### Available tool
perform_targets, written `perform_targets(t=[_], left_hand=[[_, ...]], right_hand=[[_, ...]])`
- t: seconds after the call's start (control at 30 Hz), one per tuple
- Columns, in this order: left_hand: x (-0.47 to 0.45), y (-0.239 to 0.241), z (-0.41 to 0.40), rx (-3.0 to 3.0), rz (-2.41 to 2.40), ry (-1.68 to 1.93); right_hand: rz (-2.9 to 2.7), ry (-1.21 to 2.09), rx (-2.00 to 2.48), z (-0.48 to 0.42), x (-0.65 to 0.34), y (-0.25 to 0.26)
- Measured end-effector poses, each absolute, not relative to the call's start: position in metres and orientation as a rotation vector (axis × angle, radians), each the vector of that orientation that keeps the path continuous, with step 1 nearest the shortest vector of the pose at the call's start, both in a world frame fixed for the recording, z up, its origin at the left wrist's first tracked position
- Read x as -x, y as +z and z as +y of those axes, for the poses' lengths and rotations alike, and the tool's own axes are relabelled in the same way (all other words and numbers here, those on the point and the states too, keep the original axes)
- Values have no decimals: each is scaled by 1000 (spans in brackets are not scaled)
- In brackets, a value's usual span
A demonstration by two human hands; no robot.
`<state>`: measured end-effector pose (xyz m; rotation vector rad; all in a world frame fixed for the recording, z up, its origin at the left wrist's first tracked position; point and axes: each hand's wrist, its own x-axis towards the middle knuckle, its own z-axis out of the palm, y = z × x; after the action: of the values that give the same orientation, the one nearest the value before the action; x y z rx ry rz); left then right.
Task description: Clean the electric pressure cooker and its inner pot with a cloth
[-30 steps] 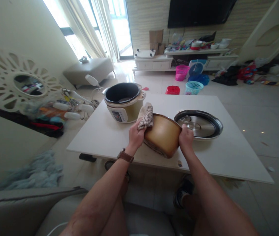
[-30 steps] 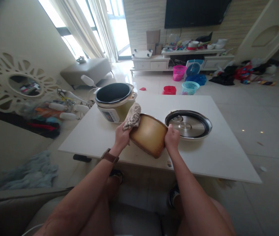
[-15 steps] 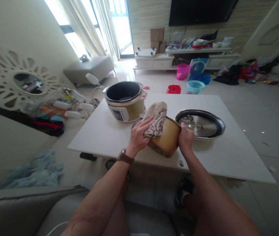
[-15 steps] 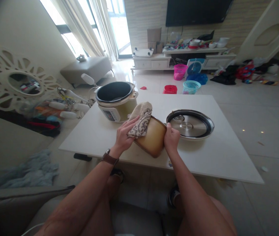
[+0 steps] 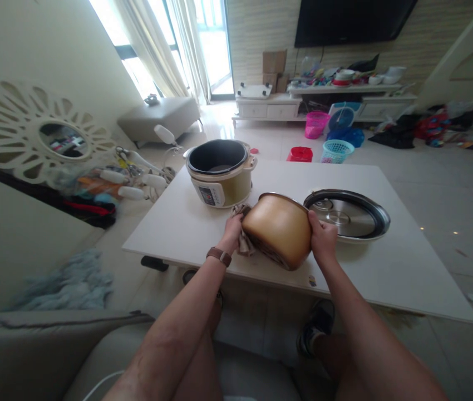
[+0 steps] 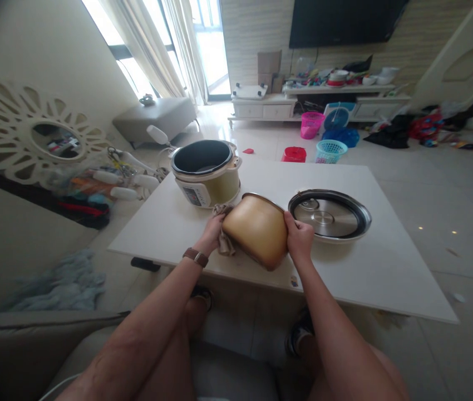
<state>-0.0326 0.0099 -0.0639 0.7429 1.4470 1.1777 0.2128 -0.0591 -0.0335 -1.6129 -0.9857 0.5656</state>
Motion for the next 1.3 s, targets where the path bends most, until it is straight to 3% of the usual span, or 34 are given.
perform_targets(t=[0.13, 0.37, 0.53, 0.73, 0.9, 1.13, 1.3], left_hand=[[22, -55, 6, -647, 1400, 1403], [-13, -39, -30, -1177, 1346, 1633], [-41, -49, -71, -1713, 1259, 1558], [-36, -37, -79, -2272, 1048, 1206], [-15, -28, -50, -2128, 1256, 1270], [1, -35, -16, -1422, 1316, 1575], [-8, -30, -37, -1751, 1389, 1538]], right_hand=[[-896, 549, 1624, -57, -213, -36], [-627, 492, 1664, -50, -217, -43], [-432, 539, 1615, -47, -217, -47], [-121, 711, 1472, -46, -220, -59], [-166, 767, 1404, -49, -219, -61], [-79, 810, 1363, -48, -212, -54], [-16, 848, 1297, -43, -209, -55]])
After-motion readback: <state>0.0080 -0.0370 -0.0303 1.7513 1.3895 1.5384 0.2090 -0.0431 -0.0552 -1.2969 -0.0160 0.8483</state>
